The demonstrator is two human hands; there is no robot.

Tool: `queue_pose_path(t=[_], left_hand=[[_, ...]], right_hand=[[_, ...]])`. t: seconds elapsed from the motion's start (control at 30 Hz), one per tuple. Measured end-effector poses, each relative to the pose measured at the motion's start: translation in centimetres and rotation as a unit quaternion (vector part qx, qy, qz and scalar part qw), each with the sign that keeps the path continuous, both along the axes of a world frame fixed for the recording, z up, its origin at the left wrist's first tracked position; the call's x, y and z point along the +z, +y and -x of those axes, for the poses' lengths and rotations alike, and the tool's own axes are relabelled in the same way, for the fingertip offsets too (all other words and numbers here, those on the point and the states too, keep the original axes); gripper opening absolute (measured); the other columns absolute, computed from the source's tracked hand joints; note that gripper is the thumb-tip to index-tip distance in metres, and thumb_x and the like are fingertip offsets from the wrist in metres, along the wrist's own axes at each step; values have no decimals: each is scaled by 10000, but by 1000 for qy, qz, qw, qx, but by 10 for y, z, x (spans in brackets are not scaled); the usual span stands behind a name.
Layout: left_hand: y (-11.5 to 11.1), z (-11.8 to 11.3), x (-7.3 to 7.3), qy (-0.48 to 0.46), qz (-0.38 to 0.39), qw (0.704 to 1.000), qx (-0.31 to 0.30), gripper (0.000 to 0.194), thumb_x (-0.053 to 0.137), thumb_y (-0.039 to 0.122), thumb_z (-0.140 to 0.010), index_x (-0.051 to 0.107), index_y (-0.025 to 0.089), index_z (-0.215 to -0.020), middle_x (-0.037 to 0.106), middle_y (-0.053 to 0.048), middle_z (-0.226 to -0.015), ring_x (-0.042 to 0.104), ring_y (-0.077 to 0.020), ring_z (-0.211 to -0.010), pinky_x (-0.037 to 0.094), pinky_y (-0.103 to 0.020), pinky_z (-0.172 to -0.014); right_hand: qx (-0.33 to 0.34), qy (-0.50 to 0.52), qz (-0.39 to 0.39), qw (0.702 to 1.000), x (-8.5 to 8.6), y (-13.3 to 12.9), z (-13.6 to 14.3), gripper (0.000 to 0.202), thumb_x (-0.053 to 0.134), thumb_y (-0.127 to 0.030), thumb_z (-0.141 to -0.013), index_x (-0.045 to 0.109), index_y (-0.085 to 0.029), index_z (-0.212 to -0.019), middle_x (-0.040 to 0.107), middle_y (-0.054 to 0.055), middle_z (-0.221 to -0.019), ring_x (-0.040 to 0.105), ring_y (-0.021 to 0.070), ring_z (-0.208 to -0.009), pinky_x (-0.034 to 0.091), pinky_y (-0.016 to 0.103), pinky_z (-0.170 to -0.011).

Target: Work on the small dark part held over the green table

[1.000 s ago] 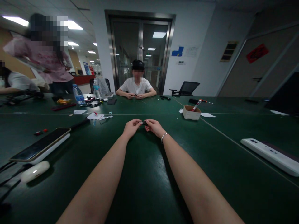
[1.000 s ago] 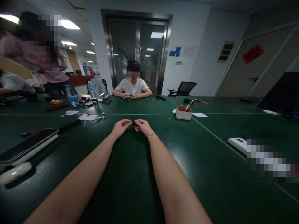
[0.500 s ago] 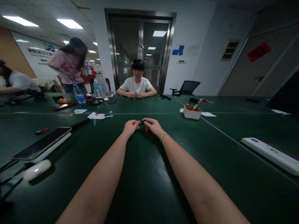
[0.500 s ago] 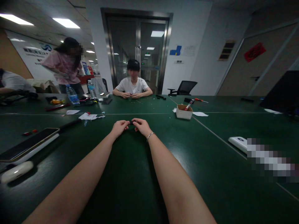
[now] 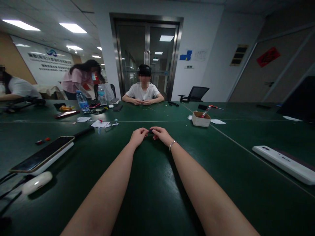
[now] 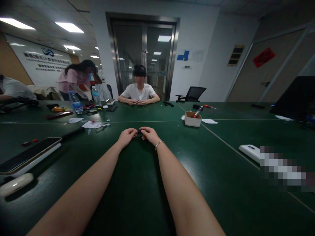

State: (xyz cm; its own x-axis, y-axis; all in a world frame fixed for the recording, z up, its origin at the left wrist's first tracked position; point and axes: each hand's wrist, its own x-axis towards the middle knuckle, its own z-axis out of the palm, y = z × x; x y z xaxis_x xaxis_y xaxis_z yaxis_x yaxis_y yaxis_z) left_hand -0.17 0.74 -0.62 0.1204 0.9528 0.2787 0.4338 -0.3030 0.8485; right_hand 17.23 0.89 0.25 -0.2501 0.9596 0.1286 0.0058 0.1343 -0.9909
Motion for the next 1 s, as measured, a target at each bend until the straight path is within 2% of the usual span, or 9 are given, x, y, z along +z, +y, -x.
queue_pose_path(t=[0.07,0.13,0.27,0.4,0.5,0.63,0.77,0.9,1.0], left_hand=[[-3,-1,2,-16,-27,999,-19,227,607,318,-764,658,194,-948,678,-34,-892,609,-139,-764,468,-263,-713],[-5,-2,3,-35,-29,998,-30,246,616,317,-761,645,197,-975,670,-37,-932,611,-139,-781,476,-269,-737],[-5,-3,3,-48,1,998,-30,259,511,383,-835,640,196,-961,662,-31,-844,606,-144,-739,479,-281,-706],[-2,-3,1,-35,-15,999,-32,253,548,350,-811,645,208,-996,661,-37,-907,601,-147,-807,470,-273,-734],[1,-3,-2,-47,13,998,-33,304,485,408,-845,630,190,-998,651,-36,-815,591,-142,-727,463,-270,-672],[4,-4,-4,-49,-1,998,-26,274,545,362,-806,630,194,-1005,645,-30,-845,582,-134,-745,451,-257,-689],[2,-2,-3,-32,15,999,-26,345,444,446,-857,633,198,-1004,618,-17,-741,553,-136,-661,432,-258,-621],[-1,-2,0,-23,4,1000,-16,323,469,426,-847,637,206,-1013,637,-22,-808,566,-138,-715,434,-252,-645],[-1,-2,1,-16,16,1000,-13,364,400,445,-875,640,202,-1001,621,-14,-738,547,-137,-652,427,-259,-619]], right_hand=[[-12,-7,7,1000,0,1,0,168,523,-121,-882,651,-124,-991,599,-11,-633,534,54,-443,470,163,-443],[-16,-9,8,1000,1,1,0,173,503,-127,-898,653,-122,-984,598,-10,-612,526,56,-438,459,161,-435],[4,-10,10,1000,1,1,0,176,499,-129,-904,655,-123,-985,604,-8,-608,532,61,-453,460,161,-449],[2,-12,9,1000,1,1,1,165,511,-110,-894,651,-124,-980,602,-12,-602,529,60,-453,451,159,-445],[3,-6,7,1000,1,1,2,157,509,-109,-894,648,-126,-963,610,-11,-615,526,58,-453,451,158,-445],[-1,-8,14,1000,2,-1,2,162,496,-96,-897,640,-125,-966,610,-12,-610,524,54,-449,448,152,-441],[7,-7,15,1000,3,-1,1,163,499,-107,-898,642,-127,-975,618,-8,-620,533,56,-459,459,152,-450],[11,-3,14,1000,1,0,0,141,554,-143,-879,649,-132,-982,627,-5,-629,540,59,-468,471,157,-459],[18,-1,9,1000,0,1,0,141,574,-164,-872,652,-136,-987,637,-1,-648,548,58,-480,478,155,-465]])
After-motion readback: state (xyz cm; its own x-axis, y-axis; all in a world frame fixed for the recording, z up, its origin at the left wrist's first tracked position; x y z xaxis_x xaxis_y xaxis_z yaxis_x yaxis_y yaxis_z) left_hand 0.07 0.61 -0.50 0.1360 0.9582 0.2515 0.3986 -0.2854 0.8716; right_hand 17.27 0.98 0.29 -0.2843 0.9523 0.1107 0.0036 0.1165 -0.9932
